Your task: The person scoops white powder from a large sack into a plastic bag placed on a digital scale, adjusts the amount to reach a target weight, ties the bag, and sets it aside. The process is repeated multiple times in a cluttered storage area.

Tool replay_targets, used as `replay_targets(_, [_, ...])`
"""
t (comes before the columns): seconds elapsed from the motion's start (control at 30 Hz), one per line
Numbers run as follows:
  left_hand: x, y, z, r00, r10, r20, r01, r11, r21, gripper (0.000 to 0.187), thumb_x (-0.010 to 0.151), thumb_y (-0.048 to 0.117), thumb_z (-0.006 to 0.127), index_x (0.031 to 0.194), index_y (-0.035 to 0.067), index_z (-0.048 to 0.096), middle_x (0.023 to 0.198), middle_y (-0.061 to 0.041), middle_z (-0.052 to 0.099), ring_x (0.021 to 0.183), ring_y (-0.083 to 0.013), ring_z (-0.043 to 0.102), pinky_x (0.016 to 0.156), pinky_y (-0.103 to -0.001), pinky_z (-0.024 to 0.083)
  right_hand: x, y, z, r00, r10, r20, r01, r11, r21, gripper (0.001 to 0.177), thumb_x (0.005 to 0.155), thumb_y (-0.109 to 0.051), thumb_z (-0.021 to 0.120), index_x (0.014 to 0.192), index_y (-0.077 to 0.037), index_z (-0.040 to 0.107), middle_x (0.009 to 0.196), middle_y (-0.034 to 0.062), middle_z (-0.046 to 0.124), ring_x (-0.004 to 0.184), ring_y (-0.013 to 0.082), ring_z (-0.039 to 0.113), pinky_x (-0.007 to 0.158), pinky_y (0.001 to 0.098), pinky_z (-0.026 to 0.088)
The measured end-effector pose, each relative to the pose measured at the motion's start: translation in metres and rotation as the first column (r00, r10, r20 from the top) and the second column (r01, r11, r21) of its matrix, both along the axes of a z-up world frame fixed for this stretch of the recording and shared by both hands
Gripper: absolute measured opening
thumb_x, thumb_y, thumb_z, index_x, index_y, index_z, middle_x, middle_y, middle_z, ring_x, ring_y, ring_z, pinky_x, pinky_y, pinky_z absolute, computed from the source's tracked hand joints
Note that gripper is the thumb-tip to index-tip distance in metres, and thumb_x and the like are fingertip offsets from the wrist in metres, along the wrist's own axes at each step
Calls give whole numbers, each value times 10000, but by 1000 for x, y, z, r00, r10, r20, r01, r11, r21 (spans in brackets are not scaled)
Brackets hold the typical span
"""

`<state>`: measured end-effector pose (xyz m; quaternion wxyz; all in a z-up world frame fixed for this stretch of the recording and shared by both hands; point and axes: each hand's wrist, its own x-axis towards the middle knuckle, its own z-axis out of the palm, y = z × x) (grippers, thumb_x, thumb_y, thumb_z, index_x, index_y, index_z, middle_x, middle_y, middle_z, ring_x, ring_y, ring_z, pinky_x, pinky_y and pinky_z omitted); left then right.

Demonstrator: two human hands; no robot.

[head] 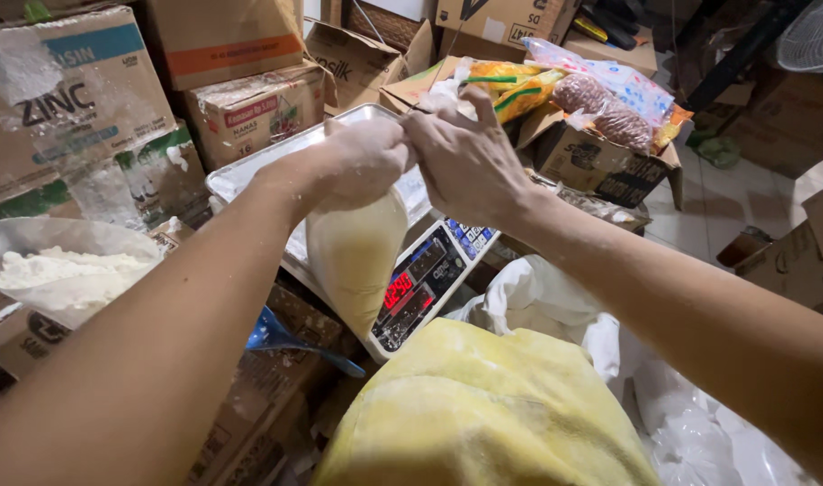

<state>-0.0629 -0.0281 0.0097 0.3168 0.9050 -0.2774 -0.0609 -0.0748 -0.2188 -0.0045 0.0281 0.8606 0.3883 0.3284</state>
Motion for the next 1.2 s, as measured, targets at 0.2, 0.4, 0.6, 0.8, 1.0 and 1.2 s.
replay_targets(0.2, [-22,-8,26,982,-171,-80,182,971,159,431,1071,410,405,1049,60,657,912,-181,698,833,-291,645,744,-462,532,-37,-36,28,977,-23,-214,20,1000,-16,161,928,-184,608,1010,-63,542,540,111,537,508,359,585,504,486,450])
replay_targets(0.4, [-20,-6,35,849,-479,223,426,870,248,315,1019,338,445,1094,139,677,944,-60,693,895,-233,656,832,-409,495,-67,-61,41,851,78,-519,8,987,162,254,1091,-284,490,971,-74,566,568,99,460,503,285,507,502,427,438])
replay_targets(0.6, [-30,-24,31,649,-619,442,589,777,224,249,983,228,577,973,72,771,1052,-143,680,1017,-296,648,900,-430,483,-95,-108,15,588,197,-785,212,899,384,342,1123,-319,464,1099,-16,622,924,85,534,837,184,507,741,368,471])
replay_targets(0.8, [-40,-81,35,866,-432,-252,387,898,-209,278,867,221,665,965,-25,750,862,-107,726,814,-242,665,709,-397,546,-113,-107,-31,236,922,-306,669,74,740,344,1047,-286,495,1267,-53,623,1156,65,594,1005,185,575,852,365,520])
replay_targets(1.0, [-23,-155,7,350,-304,-886,-275,871,-408,145,777,-19,577,907,-32,640,862,-145,699,795,-279,701,746,-396,619,-147,-42,-68,191,-360,913,894,-319,-313,291,1027,-280,528,1207,-63,601,1077,62,615,938,166,643,766,319,571])
replay_targets(1.2, [-6,-177,-22,350,-141,-926,-567,755,-329,129,815,64,588,918,27,657,928,-116,631,698,-252,576,632,-438,510,-115,-47,-91,118,544,830,842,-498,207,251,1016,-245,543,1106,-17,598,943,58,623,799,119,684,638,235,606])
